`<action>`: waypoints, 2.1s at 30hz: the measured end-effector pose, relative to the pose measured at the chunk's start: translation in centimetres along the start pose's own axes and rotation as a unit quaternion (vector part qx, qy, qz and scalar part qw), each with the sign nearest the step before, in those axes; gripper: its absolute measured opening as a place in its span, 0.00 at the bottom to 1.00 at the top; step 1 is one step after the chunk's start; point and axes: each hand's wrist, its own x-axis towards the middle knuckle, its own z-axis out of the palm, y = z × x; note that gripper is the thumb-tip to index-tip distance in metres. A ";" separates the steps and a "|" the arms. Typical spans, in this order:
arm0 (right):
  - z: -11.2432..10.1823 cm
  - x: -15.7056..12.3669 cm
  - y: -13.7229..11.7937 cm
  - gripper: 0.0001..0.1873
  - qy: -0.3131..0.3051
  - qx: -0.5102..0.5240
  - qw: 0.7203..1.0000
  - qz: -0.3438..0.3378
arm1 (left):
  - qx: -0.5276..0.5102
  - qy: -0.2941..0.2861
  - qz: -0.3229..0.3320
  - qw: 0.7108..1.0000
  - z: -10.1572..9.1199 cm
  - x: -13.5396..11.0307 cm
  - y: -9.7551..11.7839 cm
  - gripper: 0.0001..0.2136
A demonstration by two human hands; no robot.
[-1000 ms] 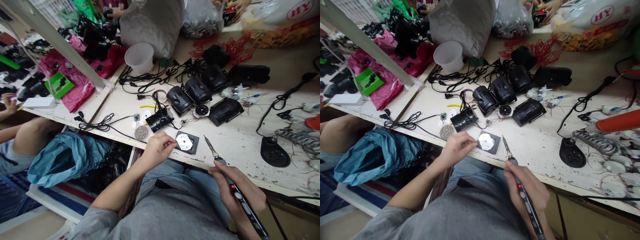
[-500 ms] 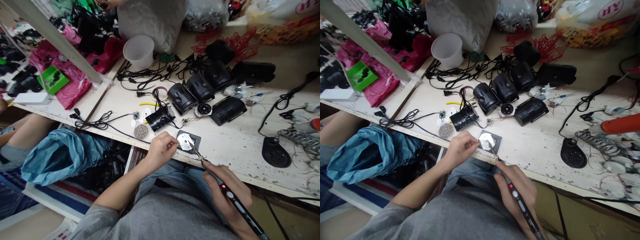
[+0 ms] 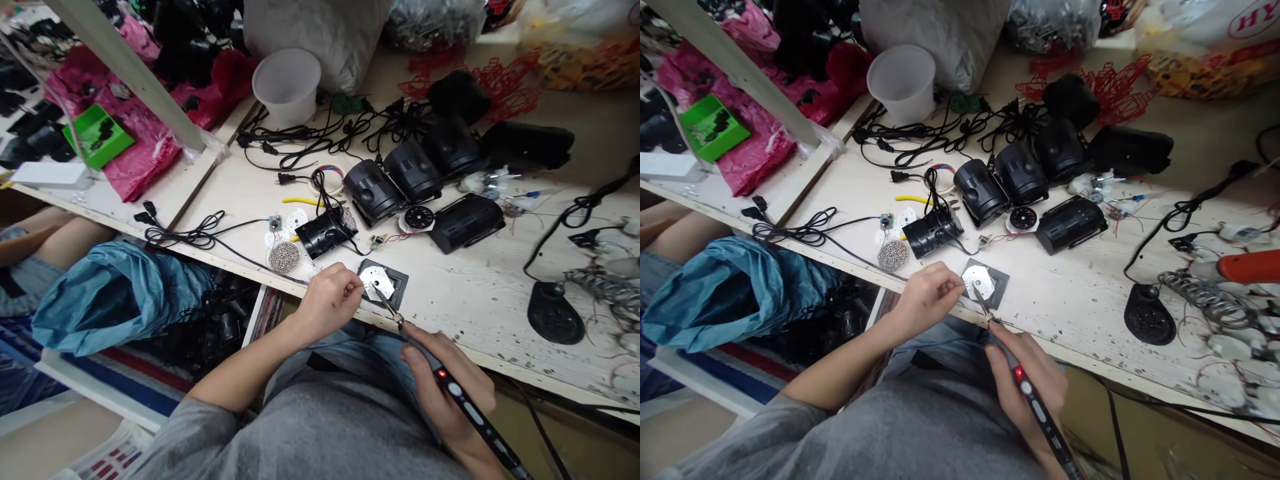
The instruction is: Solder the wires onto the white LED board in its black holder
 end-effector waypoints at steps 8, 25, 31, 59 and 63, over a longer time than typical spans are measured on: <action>-0.1 0.0 -0.2 0.18 -0.002 0.000 1.000 0.003 | 0.002 0.030 -0.033 0.999 0.5 0.2 0.0 0.06; 0.3 1.0 -0.9 0.17 -0.016 0.021 1.000 -0.001 | 0.020 0.056 0.007 0.998 0.8 0.0 -0.1 0.07; 0.3 1.1 -0.9 0.16 -0.015 0.021 1.000 -0.002 | 0.022 0.049 0.011 0.999 0.7 0.0 -0.2 0.06; 0.3 -0.9 0.1 0.13 0.046 0.050 0.989 0.133 | 0.024 0.045 0.001 0.999 0.6 0.1 0.0 0.07; 0.3 -0.7 -0.2 0.12 0.040 0.053 0.989 0.132 | 0.023 0.041 0.001 0.999 0.5 0.1 0.0 0.06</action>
